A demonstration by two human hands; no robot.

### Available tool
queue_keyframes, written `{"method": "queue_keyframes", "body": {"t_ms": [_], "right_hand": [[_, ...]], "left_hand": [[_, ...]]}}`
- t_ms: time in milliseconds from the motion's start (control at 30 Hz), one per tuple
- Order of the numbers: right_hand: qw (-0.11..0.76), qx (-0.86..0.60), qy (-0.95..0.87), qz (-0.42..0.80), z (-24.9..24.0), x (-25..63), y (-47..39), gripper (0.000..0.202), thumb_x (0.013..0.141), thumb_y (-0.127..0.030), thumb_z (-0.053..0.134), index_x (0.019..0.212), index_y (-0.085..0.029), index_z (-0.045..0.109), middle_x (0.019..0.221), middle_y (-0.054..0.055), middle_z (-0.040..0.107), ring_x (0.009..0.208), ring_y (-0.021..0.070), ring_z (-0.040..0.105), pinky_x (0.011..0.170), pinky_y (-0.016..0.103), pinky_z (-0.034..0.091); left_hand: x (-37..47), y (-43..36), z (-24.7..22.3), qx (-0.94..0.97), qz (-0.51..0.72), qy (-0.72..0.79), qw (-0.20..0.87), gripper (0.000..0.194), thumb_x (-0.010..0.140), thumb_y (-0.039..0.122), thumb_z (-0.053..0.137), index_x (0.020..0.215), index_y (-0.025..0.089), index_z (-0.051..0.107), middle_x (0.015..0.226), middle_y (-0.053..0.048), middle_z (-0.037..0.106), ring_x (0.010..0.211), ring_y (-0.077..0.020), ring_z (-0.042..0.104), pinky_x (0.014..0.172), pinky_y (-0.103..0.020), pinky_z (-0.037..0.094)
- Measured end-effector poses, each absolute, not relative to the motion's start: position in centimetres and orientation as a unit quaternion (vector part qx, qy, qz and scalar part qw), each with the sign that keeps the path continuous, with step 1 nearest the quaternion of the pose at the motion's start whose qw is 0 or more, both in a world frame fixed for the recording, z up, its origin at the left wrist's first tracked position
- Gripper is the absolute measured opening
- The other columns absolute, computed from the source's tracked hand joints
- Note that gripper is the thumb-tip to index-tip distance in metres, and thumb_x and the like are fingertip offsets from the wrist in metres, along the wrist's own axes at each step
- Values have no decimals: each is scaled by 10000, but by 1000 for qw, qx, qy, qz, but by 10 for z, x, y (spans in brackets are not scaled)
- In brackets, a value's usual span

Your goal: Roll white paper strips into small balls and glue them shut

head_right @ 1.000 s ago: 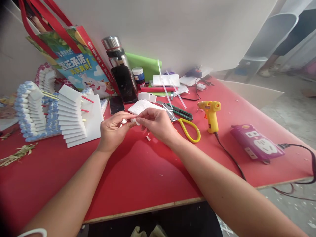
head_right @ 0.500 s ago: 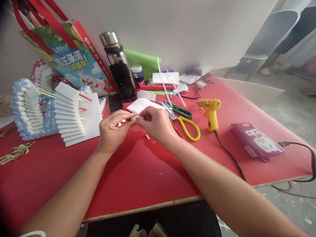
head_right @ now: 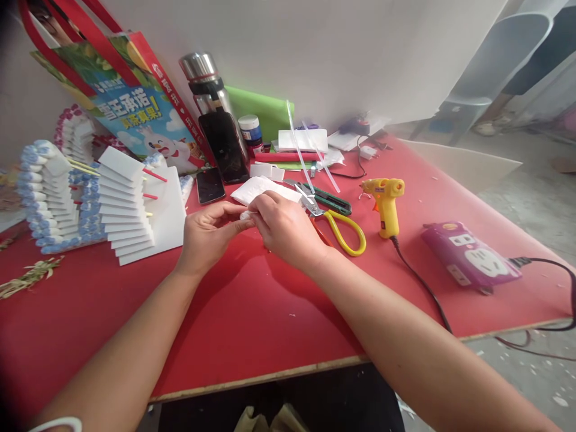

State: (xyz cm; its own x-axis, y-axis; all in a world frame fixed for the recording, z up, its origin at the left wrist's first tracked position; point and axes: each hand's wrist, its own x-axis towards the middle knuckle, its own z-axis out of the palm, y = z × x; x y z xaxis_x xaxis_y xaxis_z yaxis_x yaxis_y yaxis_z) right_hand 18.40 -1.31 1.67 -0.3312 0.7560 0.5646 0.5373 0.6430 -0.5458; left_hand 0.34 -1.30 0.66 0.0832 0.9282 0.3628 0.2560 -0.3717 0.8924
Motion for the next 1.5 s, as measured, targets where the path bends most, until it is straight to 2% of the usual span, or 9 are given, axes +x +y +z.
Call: {"method": "queue_keyframes", "body": {"t_ms": [200, 400, 633, 867, 967, 1100, 1267, 1400, 1500], "right_hand": [[423, -385, -804, 165, 18, 184, -14, 166, 964, -173, 496, 890, -187, 643, 888, 73, 683, 758, 175, 602, 679, 294, 440], [451, -335, -798, 219, 19, 186, -12, 202, 925, -108, 522, 903, -184, 708, 918, 64, 711, 802, 170, 640, 722, 294, 482], [433, -364, -757, 326, 19, 186, -9, 158, 902, -187, 615, 926, -195, 770, 933, 40, 771, 833, 177, 691, 764, 297, 519], [438, -477, -679, 347, 11, 177, -12, 94, 835, -220, 686, 792, -182, 760, 739, 36, 741, 713, 195, 693, 660, 312, 533], [460, -471, -654, 372, 7, 177, -9, 87, 837, -226, 680, 791, -174, 733, 761, 50, 743, 713, 198, 705, 678, 333, 564], [485, -418, -633, 435, 7, 180, -6, 91, 861, -232, 657, 866, -164, 717, 807, 53, 753, 738, 192, 729, 725, 344, 598], [486, -419, -642, 419, 13, 180, -12, 72, 857, -217, 660, 836, -162, 701, 772, 48, 749, 730, 194, 731, 722, 340, 595], [482, -454, -655, 364, 16, 177, -16, 73, 835, -201, 677, 776, -175, 709, 751, 43, 745, 731, 203, 719, 720, 346, 580], [480, -456, -645, 381, 14, 178, -14, 91, 828, -217, 681, 756, -168, 706, 736, 46, 742, 712, 206, 721, 705, 349, 585]], "left_hand": [[4, -16, 7, 657, 507, 461, 314, 294, 733, 458, 839, 870, 203, 783, 831, -36, 753, 746, -186, 667, 730, -307, 541], [7, -17, 5, 646, 521, 460, 316, 281, 694, 407, 876, 804, 202, 719, 752, -3, 715, 695, -157, 639, 688, -279, 518], [3, -14, 2, 694, 498, 476, 210, 217, 774, 397, 819, 803, 213, 707, 727, 8, 677, 661, -134, 572, 650, -255, 455], [11, -15, -2, 731, 472, 473, 140, 165, 818, 346, 781, 799, 214, 683, 712, 12, 667, 665, -139, 572, 679, -263, 447], [14, -16, 0, 726, 469, 475, 164, 132, 859, 336, 737, 883, 209, 711, 771, 0, 702, 704, -147, 612, 713, -265, 474], [10, -15, 3, 716, 478, 458, 222, 199, 901, 360, 691, 1016, 204, 734, 924, -43, 744, 838, -180, 677, 806, -286, 516], [7, -14, 5, 715, 503, 425, 235, 187, 906, 364, 687, 979, 205, 751, 944, -49, 727, 896, -191, 676, 840, -294, 533], [9, -14, 4, 705, 518, 410, 257, 164, 902, 346, 695, 945, 198, 749, 904, -43, 715, 876, -183, 675, 830, -289, 539], [10, -13, 2, 712, 509, 413, 253, 150, 914, 320, 681, 958, 191, 745, 884, -38, 715, 848, -172, 672, 811, -282, 537]]}}
